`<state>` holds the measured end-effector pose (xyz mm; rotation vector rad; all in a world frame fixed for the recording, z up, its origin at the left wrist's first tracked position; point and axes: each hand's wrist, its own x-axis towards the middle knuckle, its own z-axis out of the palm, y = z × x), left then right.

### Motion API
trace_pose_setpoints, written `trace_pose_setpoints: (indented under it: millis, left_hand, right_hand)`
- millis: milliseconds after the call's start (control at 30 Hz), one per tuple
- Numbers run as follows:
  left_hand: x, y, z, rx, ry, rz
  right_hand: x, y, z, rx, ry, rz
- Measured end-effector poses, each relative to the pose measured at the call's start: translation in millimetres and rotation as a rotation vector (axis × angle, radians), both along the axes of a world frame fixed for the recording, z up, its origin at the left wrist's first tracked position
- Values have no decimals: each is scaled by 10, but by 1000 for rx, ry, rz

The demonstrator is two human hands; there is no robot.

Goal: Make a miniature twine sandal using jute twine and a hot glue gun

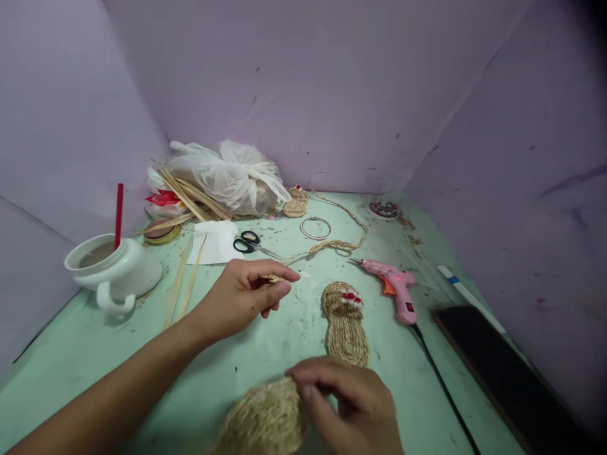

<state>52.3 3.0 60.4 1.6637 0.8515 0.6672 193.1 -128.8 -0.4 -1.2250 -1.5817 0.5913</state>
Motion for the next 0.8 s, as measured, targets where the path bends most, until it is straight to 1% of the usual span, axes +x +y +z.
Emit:
trace_pose_setpoints:
  millis: [67, 133, 200, 300, 333, 367, 400, 467, 533, 600, 667, 800]
  left_hand:
    - [77, 32, -10, -179, -7, -33]
    - [139, 80, -95, -292, -45, -28]
    - [178, 117, -195, -368, -106, -13]
    - [200, 121, -271, -438, -203, -29]
    - [201, 111, -273, -454, -235, -47]
    - [201, 100, -266, -467, -267, -65]
    - [200, 89, -256, -474, -296, -77]
    - [199, 79, -238, -482, -344, -77]
    - [198, 87, -236, -486, -383, -62]
    - [198, 108, -248, -495, -412, -49]
    - [201, 128, -264, -494, -422, -31]
    - [210, 137, -273, -425, -380, 55]
  right_hand:
    - [-61, 134, -97, -161, 49, -100]
    - [-63, 238, -163, -171, 26, -111]
    - [-11, 306, -147, -70, -22, -121]
    - [106, 400, 18, 129, -98, -280]
    - [139, 443, 88, 148, -115, -309]
    - [165, 495, 152, 128, -119, -300]
    - [182, 552, 206, 74, -105, -244]
    - [192, 667, 268, -53, -31, -62]
    - [179, 757, 267, -147, 99, 51]
    - [159, 802, 223, -203, 229, 66]
    - [143, 805, 170, -245, 319, 16]
    - [127, 771, 125, -307, 381, -64]
